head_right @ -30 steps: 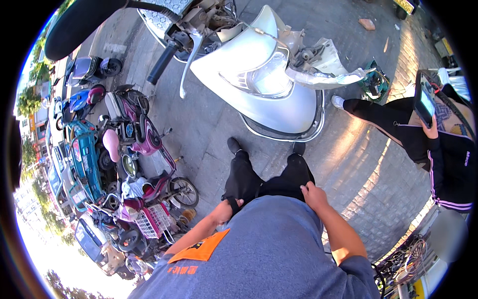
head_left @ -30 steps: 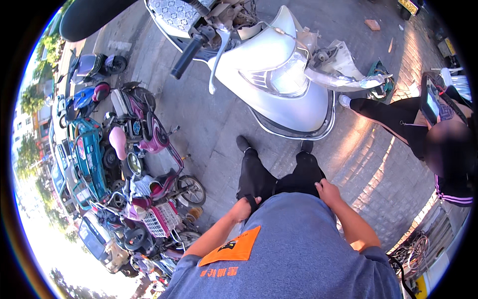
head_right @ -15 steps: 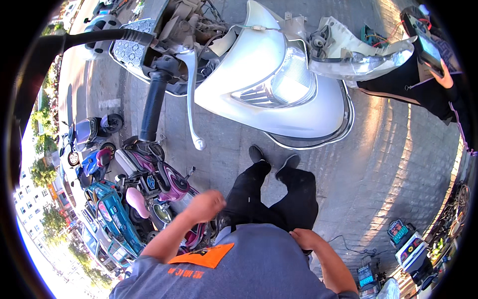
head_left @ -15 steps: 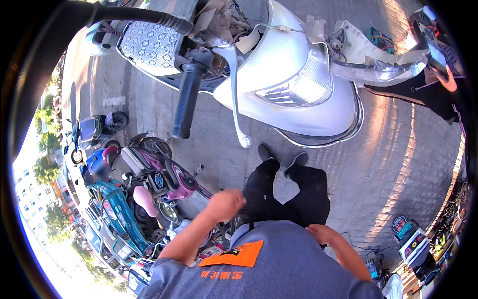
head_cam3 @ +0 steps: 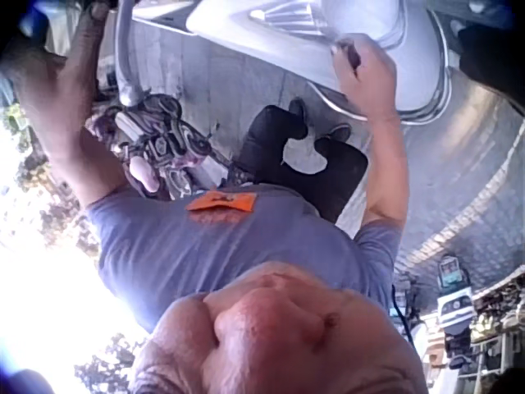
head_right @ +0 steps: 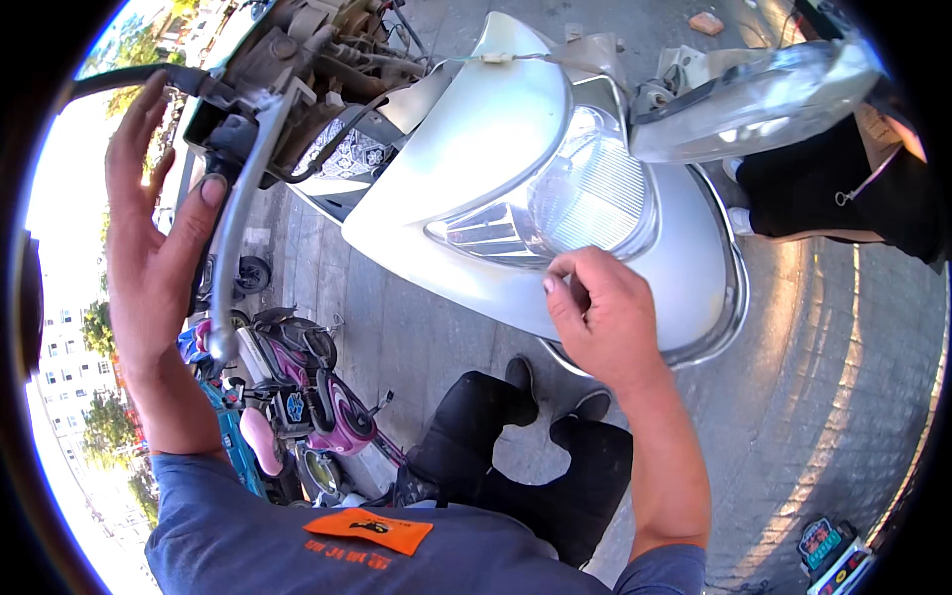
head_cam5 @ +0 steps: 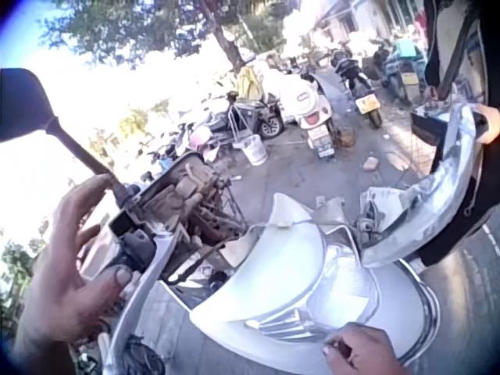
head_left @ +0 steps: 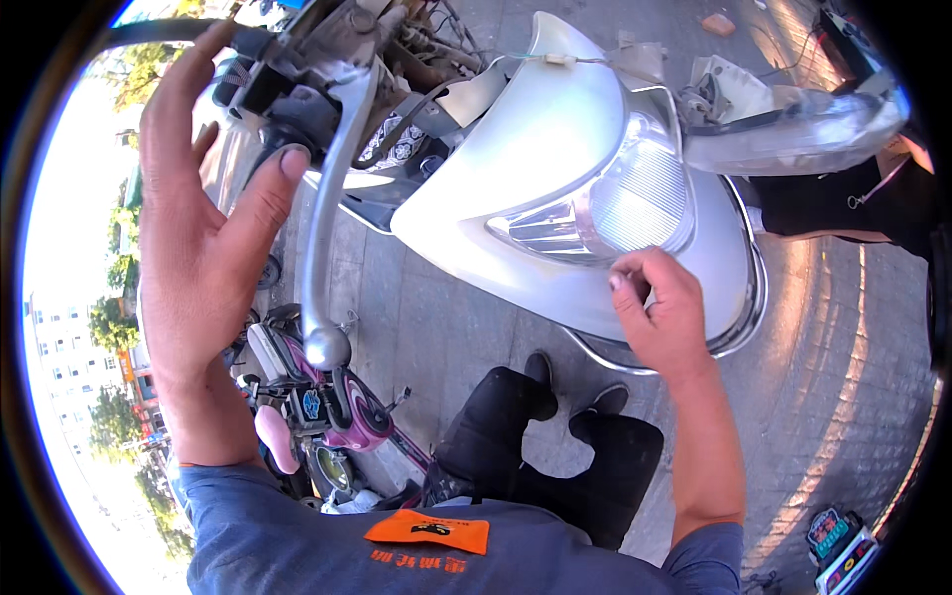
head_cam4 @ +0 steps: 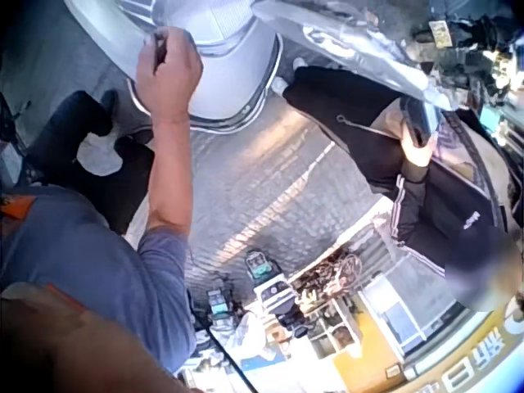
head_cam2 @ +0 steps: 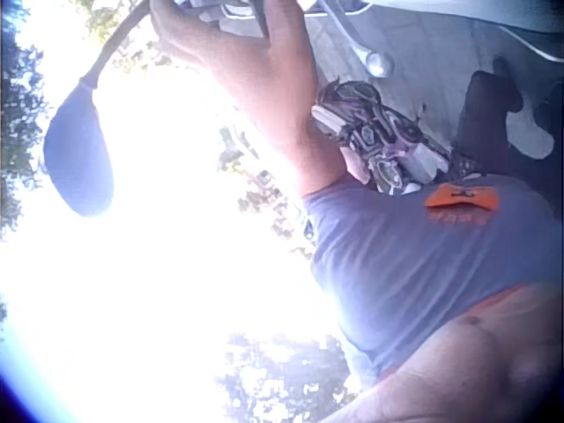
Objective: The person probes motorcycle wires with multimeter leads, adjusts the multimeter dial, and presses a button on the motorcycle's handlebar console.
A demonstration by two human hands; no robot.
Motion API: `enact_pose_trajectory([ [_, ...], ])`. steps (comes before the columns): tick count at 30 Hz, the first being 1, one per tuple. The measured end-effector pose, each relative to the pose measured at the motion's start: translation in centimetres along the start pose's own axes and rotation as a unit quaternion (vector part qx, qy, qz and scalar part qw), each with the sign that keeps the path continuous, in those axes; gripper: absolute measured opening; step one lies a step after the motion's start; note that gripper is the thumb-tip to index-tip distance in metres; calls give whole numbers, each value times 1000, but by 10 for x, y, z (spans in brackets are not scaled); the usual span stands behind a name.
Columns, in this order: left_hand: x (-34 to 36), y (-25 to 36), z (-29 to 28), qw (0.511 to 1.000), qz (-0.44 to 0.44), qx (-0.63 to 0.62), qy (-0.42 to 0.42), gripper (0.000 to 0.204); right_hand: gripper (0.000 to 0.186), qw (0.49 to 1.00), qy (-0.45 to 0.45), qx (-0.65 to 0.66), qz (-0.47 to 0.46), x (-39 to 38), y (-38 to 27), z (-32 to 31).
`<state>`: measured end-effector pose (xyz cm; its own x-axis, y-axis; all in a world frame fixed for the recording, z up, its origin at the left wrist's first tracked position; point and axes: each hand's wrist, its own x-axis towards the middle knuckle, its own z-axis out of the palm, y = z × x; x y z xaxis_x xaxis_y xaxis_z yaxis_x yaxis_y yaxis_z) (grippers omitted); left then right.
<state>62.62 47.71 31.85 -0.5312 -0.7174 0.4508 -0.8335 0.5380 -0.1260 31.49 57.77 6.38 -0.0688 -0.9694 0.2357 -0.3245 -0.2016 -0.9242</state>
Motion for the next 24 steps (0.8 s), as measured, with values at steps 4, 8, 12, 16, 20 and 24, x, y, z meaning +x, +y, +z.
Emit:
enact_pose_trajectory([
  [4,-18,-5,14,999,-30,13,-6,70,13,987,36,-84,-134,21,42,18],
  [8,-33,-23,23,990,-90,-100,-49,63,16,957,89,-139,-239,16,77,30],
  [12,-46,-72,20,981,-50,-165,-89,72,16,907,141,-194,-347,12,96,37],
  [16,-55,-102,37,980,-19,-191,-59,74,16,898,143,-212,-359,10,101,39],
  [20,-66,-133,48,961,17,-271,-58,70,15,918,114,-181,-335,2,110,39],
  [24,-76,-131,73,961,-18,-272,-44,61,15,926,110,-178,-314,-5,108,34],
])
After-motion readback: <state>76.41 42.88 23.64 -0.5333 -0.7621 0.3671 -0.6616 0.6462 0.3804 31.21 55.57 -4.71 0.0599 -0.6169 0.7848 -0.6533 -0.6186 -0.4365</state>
